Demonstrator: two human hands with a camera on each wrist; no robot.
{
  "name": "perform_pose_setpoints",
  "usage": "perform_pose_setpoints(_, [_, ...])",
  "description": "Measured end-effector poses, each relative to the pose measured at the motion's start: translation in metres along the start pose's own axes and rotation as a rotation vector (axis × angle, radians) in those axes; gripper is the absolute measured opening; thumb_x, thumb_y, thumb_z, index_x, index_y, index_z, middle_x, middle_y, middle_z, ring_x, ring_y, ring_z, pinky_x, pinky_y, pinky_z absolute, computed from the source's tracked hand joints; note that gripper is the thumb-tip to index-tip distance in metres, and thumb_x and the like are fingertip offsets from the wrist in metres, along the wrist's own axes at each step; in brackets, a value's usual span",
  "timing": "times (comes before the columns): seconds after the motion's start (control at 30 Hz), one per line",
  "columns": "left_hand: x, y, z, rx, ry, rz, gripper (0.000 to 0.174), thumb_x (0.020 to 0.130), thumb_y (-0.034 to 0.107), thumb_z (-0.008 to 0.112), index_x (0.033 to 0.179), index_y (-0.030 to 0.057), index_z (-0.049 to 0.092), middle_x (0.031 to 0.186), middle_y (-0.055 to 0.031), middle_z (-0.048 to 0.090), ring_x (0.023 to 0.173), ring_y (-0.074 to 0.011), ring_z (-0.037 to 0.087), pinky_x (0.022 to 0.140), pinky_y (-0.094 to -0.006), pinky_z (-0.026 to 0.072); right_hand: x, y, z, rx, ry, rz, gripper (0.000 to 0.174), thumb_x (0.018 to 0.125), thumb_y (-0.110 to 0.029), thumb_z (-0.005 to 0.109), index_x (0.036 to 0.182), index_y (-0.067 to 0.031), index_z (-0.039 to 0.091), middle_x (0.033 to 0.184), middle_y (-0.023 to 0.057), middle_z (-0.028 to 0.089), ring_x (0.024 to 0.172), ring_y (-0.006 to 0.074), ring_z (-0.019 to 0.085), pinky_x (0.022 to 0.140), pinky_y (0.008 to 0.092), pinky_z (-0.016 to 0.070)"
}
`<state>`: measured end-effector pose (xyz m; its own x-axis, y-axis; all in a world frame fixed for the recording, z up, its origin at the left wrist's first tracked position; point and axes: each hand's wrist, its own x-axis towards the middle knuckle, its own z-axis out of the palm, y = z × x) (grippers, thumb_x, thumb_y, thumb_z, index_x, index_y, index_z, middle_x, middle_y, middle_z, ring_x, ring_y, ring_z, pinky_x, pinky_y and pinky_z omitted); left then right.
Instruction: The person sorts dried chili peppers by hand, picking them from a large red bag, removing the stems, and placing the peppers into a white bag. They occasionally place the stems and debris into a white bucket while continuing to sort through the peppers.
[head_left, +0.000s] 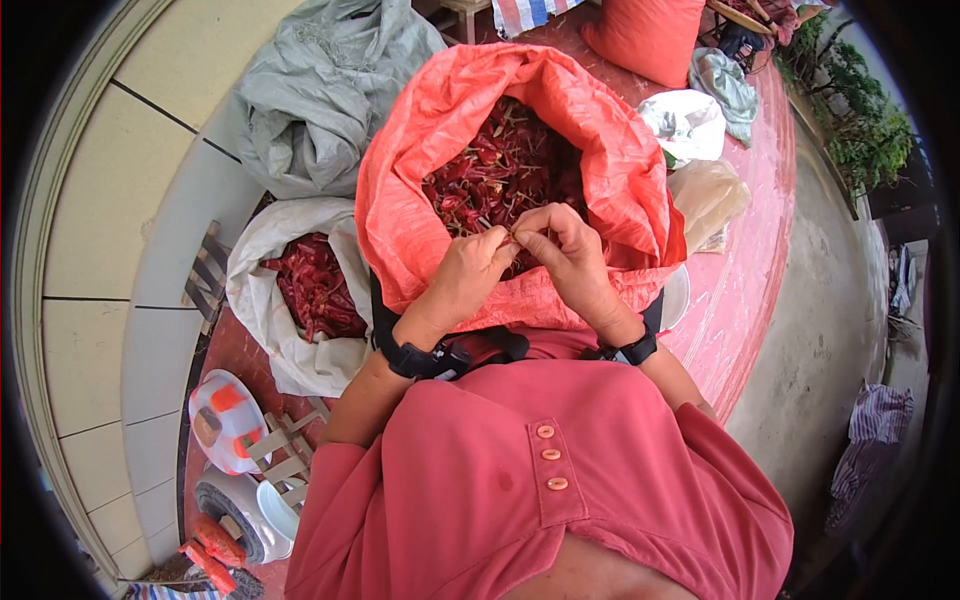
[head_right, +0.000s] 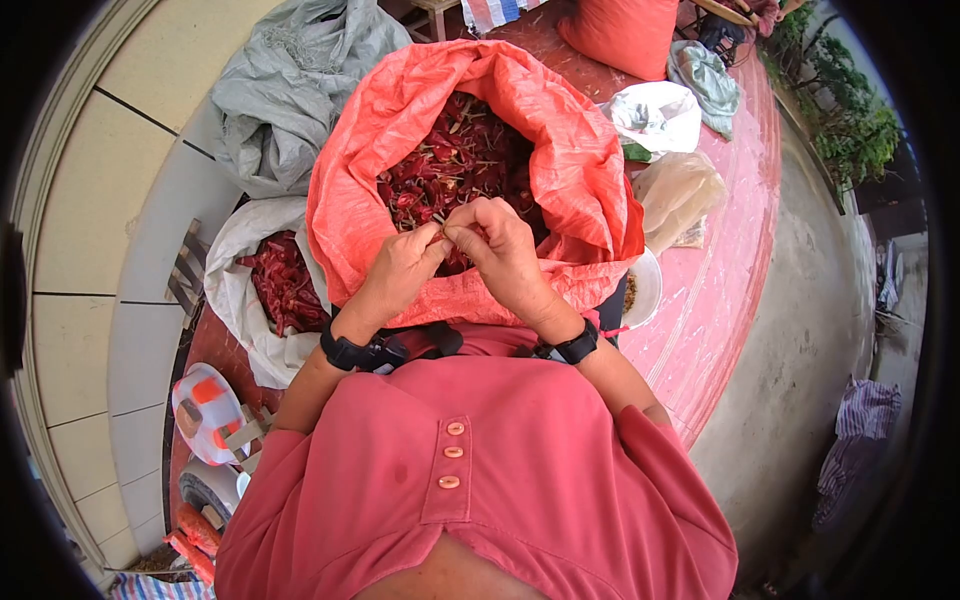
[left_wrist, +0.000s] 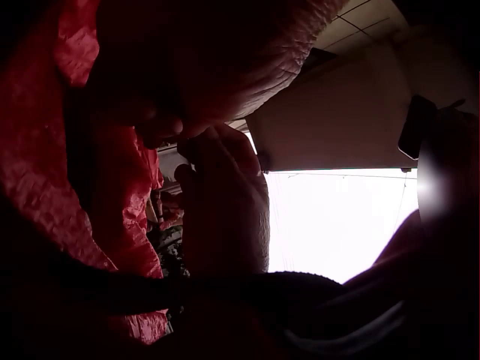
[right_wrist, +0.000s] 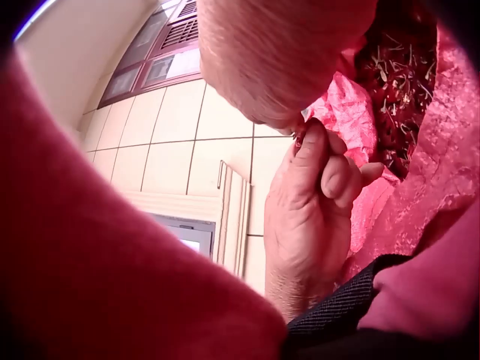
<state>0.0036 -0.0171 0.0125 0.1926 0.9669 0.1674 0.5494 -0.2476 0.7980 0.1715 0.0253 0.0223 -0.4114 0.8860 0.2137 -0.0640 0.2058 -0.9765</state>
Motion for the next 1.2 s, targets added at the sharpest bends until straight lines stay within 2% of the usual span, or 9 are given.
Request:
perform_pose_setpoints(0.07, [0.004,0.002,0.001,0.027,0.010,-0.086,0.018,0.092,0.015,0.054,0.083,0.0001,0.050,0.070,-0.0220,0.058,0.069,-0.0413,0.060,0.059,-0.0471,0.0454,0.004,-0.014,-0.002,-0.728,-0.015,-0.462,0.011,0.080,-0.001,0.067,0.085,-0.0041,0.058,0.086,0.0063,0.063,0.077,0.0228,0.061,0.069,0.0308,0.0501])
perform_pose_setpoints(0.2, [0.003,-0.007,0.004,0.093,0.030,-0.198,0.017,0.095,0.017,0.051,0.089,0.0004,0.053,0.076,-0.0226,0.060,0.073,-0.0422,0.060,0.064,-0.0481,0.0465,0.005,-0.051,0.000,-0.610,0.001,-0.593,0.016,0.075,0.002,0.069,0.086,-0.0042,0.059,0.088,0.0091,0.063,0.084,0.0273,0.062,0.072,0.0322,0.0515])
perform_pose_setpoints(0.5, [-0.064,-0.032,-0.090,0.373,0.742,-0.301,0.031,0.096,0.017,0.051,0.123,0.0029,0.054,0.113,-0.0179,0.061,0.103,-0.0334,0.059,0.090,-0.0384,0.0456,-0.044,-0.010,-0.128,-0.759,0.657,-0.094,0.013,0.088,0.001,0.060,0.101,-0.0048,0.061,0.098,0.0059,0.064,0.090,0.0138,0.061,0.074,0.0282,0.0503])
perform_pose_setpoints(0.73, [-0.148,-0.176,-0.111,0.599,0.647,-0.610,0.038,0.092,0.018,0.055,0.129,0.0142,0.052,0.114,-0.0181,0.060,0.101,-0.0344,0.058,0.089,-0.0405,0.0452,-0.110,0.083,-0.226,-1.259,0.587,0.360,0.016,0.087,-0.004,0.060,0.102,-0.0042,0.066,0.095,0.0112,0.067,0.089,0.0185,0.063,0.079,0.0306,0.0490])
perform_pose_setpoints(0.87, [-0.156,-0.190,-0.111,0.781,0.558,-0.799,0.046,0.089,0.015,0.059,0.134,0.0138,0.048,0.116,-0.0178,0.059,0.106,-0.0341,0.056,0.092,-0.0421,0.0434,-0.067,0.037,-0.171,-0.727,0.706,0.040,0.015,0.090,-0.003,0.058,0.102,-0.0041,0.066,0.091,0.0030,0.066,0.083,0.0111,0.060,0.077,0.0248,0.0472])
perform_pose_setpoints(0.93, [-0.144,-0.180,-0.111,0.729,0.631,-0.705,0.049,0.087,0.012,0.059,0.134,0.0107,0.047,0.116,-0.0173,0.059,0.108,-0.0337,0.054,0.093,-0.0428,0.0422,-0.039,0.003,-0.120,-0.267,0.498,0.158,0.012,0.092,-0.004,0.058,0.103,-0.0022,0.064,0.088,-0.0027,0.062,0.077,0.0053,0.055,0.069,0.0195,0.0437])
perform_pose_setpoints(1.03, [-0.093,-0.115,-0.112,0.503,0.844,-0.333,0.045,0.086,0.005,0.057,0.130,0.0016,0.048,0.114,-0.0159,0.060,0.108,-0.0325,0.052,0.093,-0.0422,0.0408,-0.003,0.007,-0.069,-0.124,-0.064,0.416,0.017,0.091,-0.007,0.059,0.107,-0.0014,0.061,0.086,0.0005,0.063,0.077,0.0076,0.058,0.065,0.0236,0.0478])
perform_pose_setpoints(1.1, [-0.063,-0.057,-0.099,0.517,0.772,-0.149,0.034,0.087,0.004,0.055,0.121,0.0010,0.054,0.107,-0.0132,0.062,0.101,-0.0314,0.055,0.090,-0.0408,0.0425,0.016,0.047,-0.031,-0.381,-0.303,0.377,0.025,0.088,-0.016,0.064,0.108,-0.0010,0.059,0.082,0.0087,0.065,0.073,0.0157,0.062,0.067,0.0298,0.0499])
perform_pose_setpoints(1.2, [-0.032,-0.013,-0.067,0.405,0.626,0.084,0.030,0.088,0.001,0.055,0.118,0.0030,0.056,0.099,-0.0121,0.062,0.093,-0.0301,0.058,0.084,-0.0394,0.0460,0.028,0.098,0.016,-0.822,-0.417,0.325,0.042,0.085,-0.036,0.065,0.113,-0.0050,0.056,0.098,0.0171,0.067,0.097,0.0354,0.064,0.084,0.0451,0.0487])
